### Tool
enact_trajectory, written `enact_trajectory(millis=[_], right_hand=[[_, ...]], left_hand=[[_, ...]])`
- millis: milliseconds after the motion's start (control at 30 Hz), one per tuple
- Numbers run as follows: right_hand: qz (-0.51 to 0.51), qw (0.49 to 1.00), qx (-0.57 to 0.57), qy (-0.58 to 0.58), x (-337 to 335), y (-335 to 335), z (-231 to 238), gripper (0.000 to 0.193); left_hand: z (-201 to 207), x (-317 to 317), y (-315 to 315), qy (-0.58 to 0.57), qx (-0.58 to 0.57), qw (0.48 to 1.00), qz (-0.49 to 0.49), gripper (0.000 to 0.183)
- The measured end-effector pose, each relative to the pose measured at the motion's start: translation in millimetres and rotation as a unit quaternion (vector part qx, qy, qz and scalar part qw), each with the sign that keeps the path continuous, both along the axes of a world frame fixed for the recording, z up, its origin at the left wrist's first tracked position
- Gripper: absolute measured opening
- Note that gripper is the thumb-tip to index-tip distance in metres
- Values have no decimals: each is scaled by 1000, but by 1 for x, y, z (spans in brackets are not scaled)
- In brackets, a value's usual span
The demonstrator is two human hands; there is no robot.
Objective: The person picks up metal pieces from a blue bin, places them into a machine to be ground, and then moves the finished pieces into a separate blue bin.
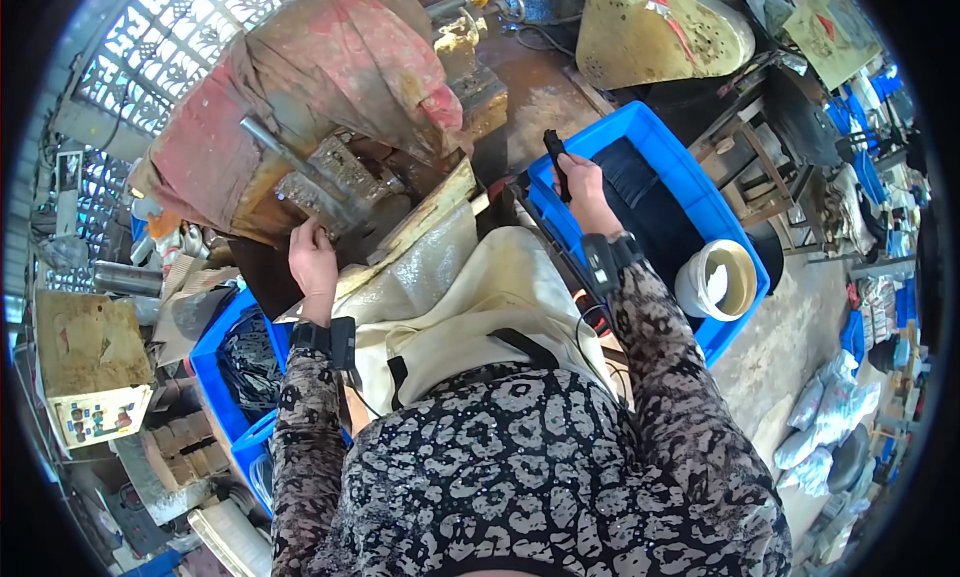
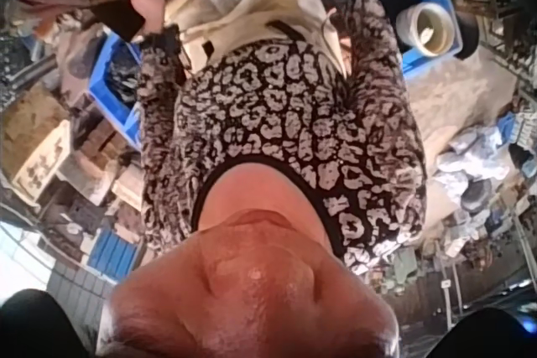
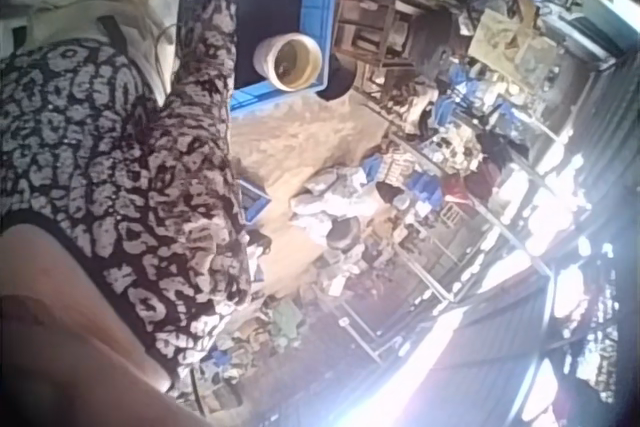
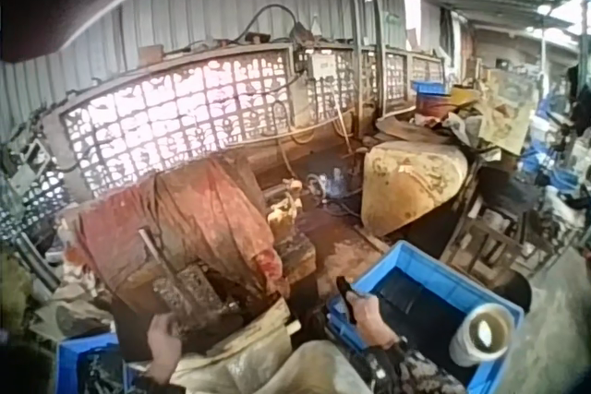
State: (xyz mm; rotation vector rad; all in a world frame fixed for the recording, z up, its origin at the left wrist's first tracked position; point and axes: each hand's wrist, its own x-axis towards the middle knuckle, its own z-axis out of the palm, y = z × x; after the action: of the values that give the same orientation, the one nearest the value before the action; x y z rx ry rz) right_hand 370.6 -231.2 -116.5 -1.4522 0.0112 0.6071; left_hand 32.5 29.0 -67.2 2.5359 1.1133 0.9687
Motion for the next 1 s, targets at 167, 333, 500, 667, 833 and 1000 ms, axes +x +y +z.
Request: enact_trajectory(millis=[167, 333, 500, 667, 833, 1000], right_hand=[[53, 997, 53, -23, -33, 6, 67, 19], [91, 912, -57, -396, -69, 36, 99, 22], [61, 673, -252, -693, -94, 23, 111, 28], [54, 749, -205, -627, -97, -9, 115, 37], [194, 819, -220, -493, -94, -27, 102, 45], [162, 801, -208, -537, -97, -34, 85, 48]], left_hand=[[44, 60, -59, -94, -207, 956, -186, 21], [69, 148, -117, -231, -696, 625, -267, 38], [68, 182, -132, -299, -794, 436, -301, 31], [56, 183, -139, -280, -775, 494, -279, 21], [52, 182, -143, -248, -783, 530, -212, 18], [55, 178, -150, -198, -756, 589, -204, 19]])
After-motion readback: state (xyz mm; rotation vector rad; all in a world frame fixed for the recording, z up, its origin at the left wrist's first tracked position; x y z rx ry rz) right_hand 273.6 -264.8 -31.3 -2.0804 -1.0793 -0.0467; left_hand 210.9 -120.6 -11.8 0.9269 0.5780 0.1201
